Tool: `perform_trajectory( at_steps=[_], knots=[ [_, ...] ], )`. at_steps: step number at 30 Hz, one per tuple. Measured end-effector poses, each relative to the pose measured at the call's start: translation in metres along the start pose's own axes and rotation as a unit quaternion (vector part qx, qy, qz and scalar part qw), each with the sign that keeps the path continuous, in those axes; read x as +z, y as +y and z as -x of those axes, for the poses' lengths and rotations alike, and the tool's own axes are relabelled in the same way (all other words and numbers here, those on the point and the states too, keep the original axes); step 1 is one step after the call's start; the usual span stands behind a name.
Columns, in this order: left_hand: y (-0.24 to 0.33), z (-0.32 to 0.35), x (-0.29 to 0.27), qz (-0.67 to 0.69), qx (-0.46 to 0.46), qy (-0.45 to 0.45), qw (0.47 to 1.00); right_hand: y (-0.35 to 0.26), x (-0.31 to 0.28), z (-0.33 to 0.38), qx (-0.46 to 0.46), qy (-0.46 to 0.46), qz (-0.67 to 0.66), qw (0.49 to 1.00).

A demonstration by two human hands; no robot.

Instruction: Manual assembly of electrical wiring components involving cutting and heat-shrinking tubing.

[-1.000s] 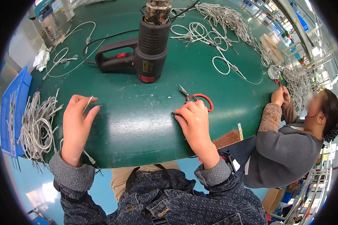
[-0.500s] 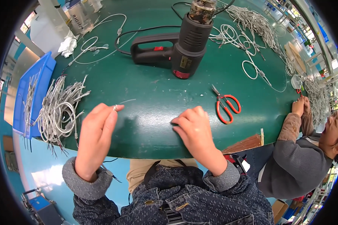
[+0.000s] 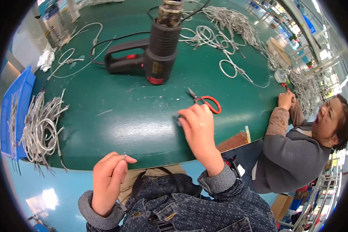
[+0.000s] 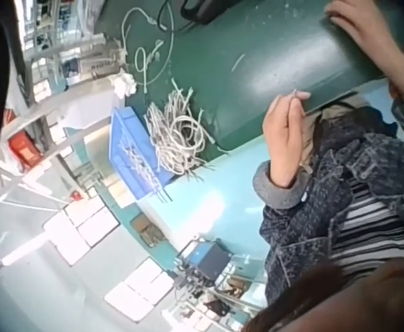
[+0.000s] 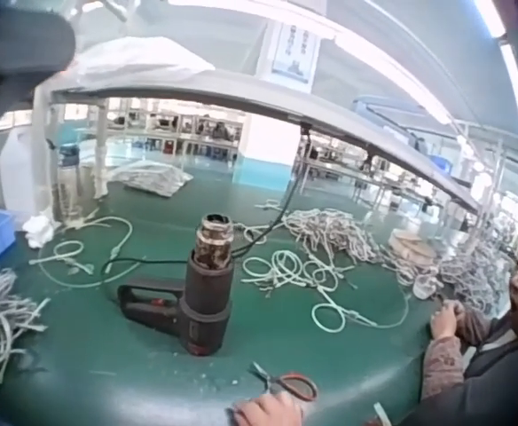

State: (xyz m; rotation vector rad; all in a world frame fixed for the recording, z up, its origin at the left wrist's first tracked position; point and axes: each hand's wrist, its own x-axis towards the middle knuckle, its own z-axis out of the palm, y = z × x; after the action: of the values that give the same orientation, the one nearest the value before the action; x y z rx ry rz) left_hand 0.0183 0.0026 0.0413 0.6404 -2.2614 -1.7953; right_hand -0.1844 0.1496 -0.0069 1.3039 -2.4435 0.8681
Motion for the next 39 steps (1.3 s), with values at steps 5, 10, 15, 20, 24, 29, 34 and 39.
perform_trajectory(
  at_steps=[5,10,15,20,24,29,34,39],
  knots=[
    [-0.009,-0.007,0.007,-0.025,0.055,0.014,0.998,0.033,-0.004,0.007,0.024,0.048,0.058,0.997],
    [-0.010,-0.009,0.007,-0.016,0.031,0.028,0.999,0.023,0.003,0.005,0.018,0.017,0.044,0.999],
    [-0.009,-0.014,0.006,-0.002,0.011,0.018,1.000,0.024,0.000,0.005,0.035,-0.003,0.074,0.997],
    [-0.012,-0.009,-0.004,-0.022,-0.026,0.006,0.999,0.021,0.022,0.001,0.055,-0.091,0.179,0.978],
    [-0.031,-0.007,-0.002,0.018,0.007,0.014,1.000,0.014,0.021,0.002,0.020,0.011,0.106,0.994],
    [-0.038,-0.012,-0.001,0.067,-0.013,0.010,0.998,-0.005,0.031,0.003,-0.020,0.030,-0.027,0.999],
    [-0.041,-0.011,-0.006,0.070,-0.032,0.030,0.997,-0.029,0.049,0.000,-0.042,0.006,0.021,0.999],
    [-0.036,-0.010,-0.005,0.064,-0.039,0.053,0.996,-0.032,0.055,0.000,-0.031,-0.003,0.046,0.998]
  ],
)
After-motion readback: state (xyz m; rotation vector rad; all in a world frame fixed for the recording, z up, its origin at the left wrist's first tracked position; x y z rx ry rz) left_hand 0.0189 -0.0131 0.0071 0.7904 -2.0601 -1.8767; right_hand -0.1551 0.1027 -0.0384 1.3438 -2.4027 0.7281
